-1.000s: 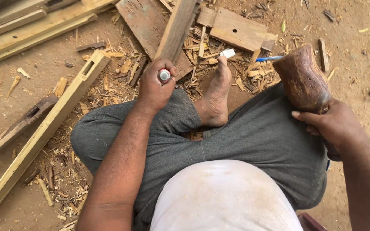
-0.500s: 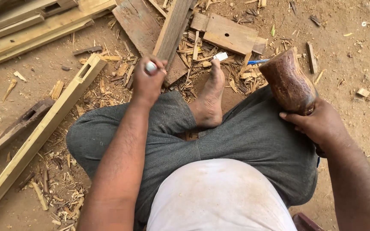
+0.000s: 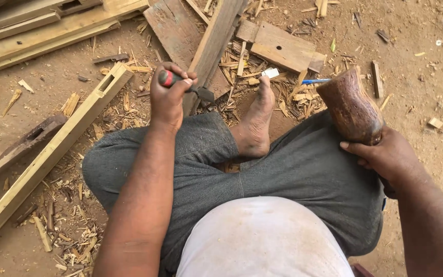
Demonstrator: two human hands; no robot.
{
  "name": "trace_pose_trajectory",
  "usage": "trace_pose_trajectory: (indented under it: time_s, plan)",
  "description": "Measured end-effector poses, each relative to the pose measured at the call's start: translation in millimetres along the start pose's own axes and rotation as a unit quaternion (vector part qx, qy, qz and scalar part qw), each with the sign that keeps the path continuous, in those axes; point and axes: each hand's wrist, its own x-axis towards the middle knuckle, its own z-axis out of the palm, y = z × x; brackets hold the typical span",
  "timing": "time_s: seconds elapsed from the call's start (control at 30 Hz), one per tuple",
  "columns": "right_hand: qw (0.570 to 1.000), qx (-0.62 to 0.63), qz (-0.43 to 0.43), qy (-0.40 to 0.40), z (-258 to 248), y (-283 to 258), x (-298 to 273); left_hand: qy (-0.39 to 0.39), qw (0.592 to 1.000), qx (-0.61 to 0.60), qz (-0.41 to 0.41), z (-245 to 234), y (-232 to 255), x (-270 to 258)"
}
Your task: Using a chisel and a wooden mallet to carve a mortise into a wooden beam while sitting on the ground.
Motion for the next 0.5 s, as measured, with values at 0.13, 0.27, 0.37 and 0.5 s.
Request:
trace_pose_trajectory:
  time_s: [0.13,0.27,0.37,0.5]
  plan:
    - [0.999,0.020,0.028,0.002,2,-2,5,0.018,1.000,0.009,-0.009,10,8,3]
    - [0.998,0.041,0.053,0.004,4,0,7,-0.021,0.989,0.140,0.041,19,18,0]
    - [0.991,0.133,0.032,0.000,8,30,20,-0.078,0.936,0.335,0.078,45,27,-19]
    - [0.874,0.462,-0.071,-0.136,29,61,43,-0.183,0.887,0.424,-0.018,90,35,-50]
